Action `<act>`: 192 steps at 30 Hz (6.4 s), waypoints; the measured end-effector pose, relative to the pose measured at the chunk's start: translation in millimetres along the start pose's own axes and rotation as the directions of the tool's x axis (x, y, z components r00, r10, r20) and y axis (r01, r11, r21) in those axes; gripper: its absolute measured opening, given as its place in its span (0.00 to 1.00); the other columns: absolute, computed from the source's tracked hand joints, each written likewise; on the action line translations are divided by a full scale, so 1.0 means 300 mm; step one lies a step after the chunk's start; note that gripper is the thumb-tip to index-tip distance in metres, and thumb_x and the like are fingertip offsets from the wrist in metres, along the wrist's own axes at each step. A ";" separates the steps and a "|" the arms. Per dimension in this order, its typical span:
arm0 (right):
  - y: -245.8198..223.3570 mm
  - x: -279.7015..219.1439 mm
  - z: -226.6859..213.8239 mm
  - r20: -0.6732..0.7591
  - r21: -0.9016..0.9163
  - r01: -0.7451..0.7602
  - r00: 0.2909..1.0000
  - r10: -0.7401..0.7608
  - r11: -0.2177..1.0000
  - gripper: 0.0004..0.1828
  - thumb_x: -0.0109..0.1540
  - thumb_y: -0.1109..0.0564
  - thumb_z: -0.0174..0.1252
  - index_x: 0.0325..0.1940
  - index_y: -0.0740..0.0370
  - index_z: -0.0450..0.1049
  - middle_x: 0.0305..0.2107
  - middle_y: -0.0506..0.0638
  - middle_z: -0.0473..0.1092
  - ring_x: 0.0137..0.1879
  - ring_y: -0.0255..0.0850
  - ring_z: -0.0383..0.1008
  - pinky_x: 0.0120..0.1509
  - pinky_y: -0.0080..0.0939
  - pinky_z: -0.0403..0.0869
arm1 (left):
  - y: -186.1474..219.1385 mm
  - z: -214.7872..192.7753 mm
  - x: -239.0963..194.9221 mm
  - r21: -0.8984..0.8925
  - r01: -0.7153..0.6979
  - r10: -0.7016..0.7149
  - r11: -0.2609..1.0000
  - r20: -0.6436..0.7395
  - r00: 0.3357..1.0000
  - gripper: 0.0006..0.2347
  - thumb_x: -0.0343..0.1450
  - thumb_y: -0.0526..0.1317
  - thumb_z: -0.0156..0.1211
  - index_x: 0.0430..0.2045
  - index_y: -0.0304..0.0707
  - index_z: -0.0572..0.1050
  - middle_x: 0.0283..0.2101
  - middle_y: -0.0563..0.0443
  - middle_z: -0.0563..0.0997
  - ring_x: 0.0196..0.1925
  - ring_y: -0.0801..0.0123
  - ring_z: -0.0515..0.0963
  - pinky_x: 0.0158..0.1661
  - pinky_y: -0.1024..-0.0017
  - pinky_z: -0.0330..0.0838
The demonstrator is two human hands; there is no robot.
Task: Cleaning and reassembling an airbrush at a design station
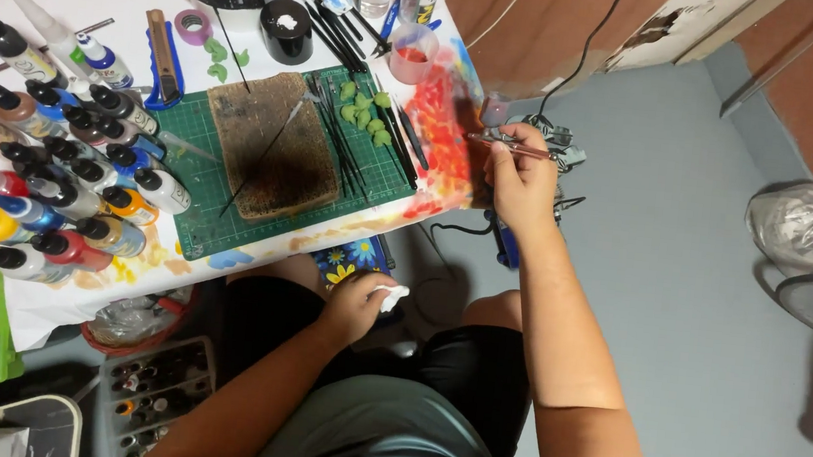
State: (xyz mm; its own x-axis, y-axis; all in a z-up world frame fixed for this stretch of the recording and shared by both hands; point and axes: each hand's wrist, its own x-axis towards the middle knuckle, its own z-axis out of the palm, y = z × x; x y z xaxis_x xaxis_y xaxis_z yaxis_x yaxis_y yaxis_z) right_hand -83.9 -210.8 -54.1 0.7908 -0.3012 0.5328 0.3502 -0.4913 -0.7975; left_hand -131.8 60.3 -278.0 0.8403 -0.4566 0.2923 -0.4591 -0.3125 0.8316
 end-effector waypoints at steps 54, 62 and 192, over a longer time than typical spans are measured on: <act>0.042 -0.055 -0.046 0.014 0.000 -0.021 1.000 0.021 1.000 0.09 0.70 0.66 0.54 0.55 0.67 0.68 0.20 0.55 0.72 0.26 0.40 0.75 0.31 0.35 0.72 | 0.122 -0.074 0.044 -0.138 -0.062 0.053 0.988 -0.061 0.997 0.09 0.67 0.36 0.65 0.39 0.50 0.83 0.34 0.51 0.85 0.42 0.55 0.84 0.45 0.63 0.79; 0.026 -0.073 -0.056 0.049 0.030 0.035 0.998 -0.037 0.999 0.14 0.73 0.69 0.50 0.63 0.73 0.65 0.23 0.60 0.71 0.28 0.46 0.75 0.35 0.38 0.73 | 0.543 -0.475 0.117 0.198 -0.550 0.582 0.812 -0.200 0.788 0.06 0.71 0.33 0.59 0.34 0.48 0.80 0.40 0.62 0.84 0.44 0.63 0.80 0.49 0.67 0.75; -0.307 0.054 -0.088 0.207 -0.770 0.023 0.954 0.216 0.637 0.14 0.71 0.51 0.54 0.51 0.63 0.78 0.30 0.56 0.77 0.39 0.57 0.81 0.40 0.53 0.79 | 0.620 0.118 0.726 -0.868 0.240 -0.294 0.434 0.116 0.949 0.16 0.79 0.44 0.53 0.64 0.50 0.71 0.67 0.42 0.71 0.69 0.60 0.67 0.69 0.58 0.59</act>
State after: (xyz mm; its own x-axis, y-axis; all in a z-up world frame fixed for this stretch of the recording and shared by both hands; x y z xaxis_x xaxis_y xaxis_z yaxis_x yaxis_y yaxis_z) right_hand -116.7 -191.9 35.5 0.9343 -0.2244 0.2771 -0.1455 -0.9494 -0.2782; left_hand -44.4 -126.7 -76.3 0.8989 -0.4377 -0.0220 0.2532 0.4779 0.8411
